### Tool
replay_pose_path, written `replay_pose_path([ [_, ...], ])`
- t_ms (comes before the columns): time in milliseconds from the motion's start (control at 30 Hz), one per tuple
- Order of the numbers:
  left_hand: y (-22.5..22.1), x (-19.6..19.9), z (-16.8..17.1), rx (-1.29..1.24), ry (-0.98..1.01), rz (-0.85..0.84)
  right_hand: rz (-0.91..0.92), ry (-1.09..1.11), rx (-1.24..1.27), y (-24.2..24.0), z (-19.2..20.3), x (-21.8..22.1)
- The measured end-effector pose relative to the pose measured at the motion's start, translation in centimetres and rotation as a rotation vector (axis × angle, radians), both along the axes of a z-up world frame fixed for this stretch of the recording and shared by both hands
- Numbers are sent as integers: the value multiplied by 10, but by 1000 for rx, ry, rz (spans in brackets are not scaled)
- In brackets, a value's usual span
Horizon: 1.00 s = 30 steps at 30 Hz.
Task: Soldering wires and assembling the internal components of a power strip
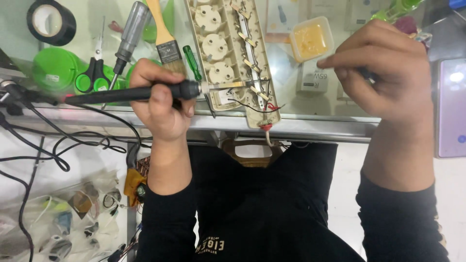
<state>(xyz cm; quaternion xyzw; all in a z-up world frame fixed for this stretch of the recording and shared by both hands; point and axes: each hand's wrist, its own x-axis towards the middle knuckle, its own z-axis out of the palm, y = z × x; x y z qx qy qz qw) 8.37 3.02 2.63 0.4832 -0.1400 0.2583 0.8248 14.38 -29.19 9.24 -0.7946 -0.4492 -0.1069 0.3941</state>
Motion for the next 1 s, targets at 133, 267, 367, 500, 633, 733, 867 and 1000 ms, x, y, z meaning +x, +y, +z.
replay_pose_path([
  [133, -3, 23, 9, 201, -152, 10, 146, -3, -92, 4, 29, 8],
  [267, -23, 36, 7, 333, -62, 11, 179, 28, -157, -1, 35, 14],
  [367, -30, 35, 16, 389, 39, 37, 164, 46, -114, 2, 19, 15],
  [500, -33, 35, 33, 408, 31, 24, 236, 6, -81, 7, 15, 13],
  [633, -31, 42, 56, 579, -34, -67, 233, -63, -88, 10, 12, 14],
  [733, -27, 48, 56, 638, -51, -154, 215, -48, -83, 11, 13, 14],
  [867, -24, 51, 33, 555, -170, -175, 239, -40, -89, 16, 12, 14],
  [1000, -22, 43, 46, 682, -87, -60, 242, -50, -62, 19, 13, 15],
])
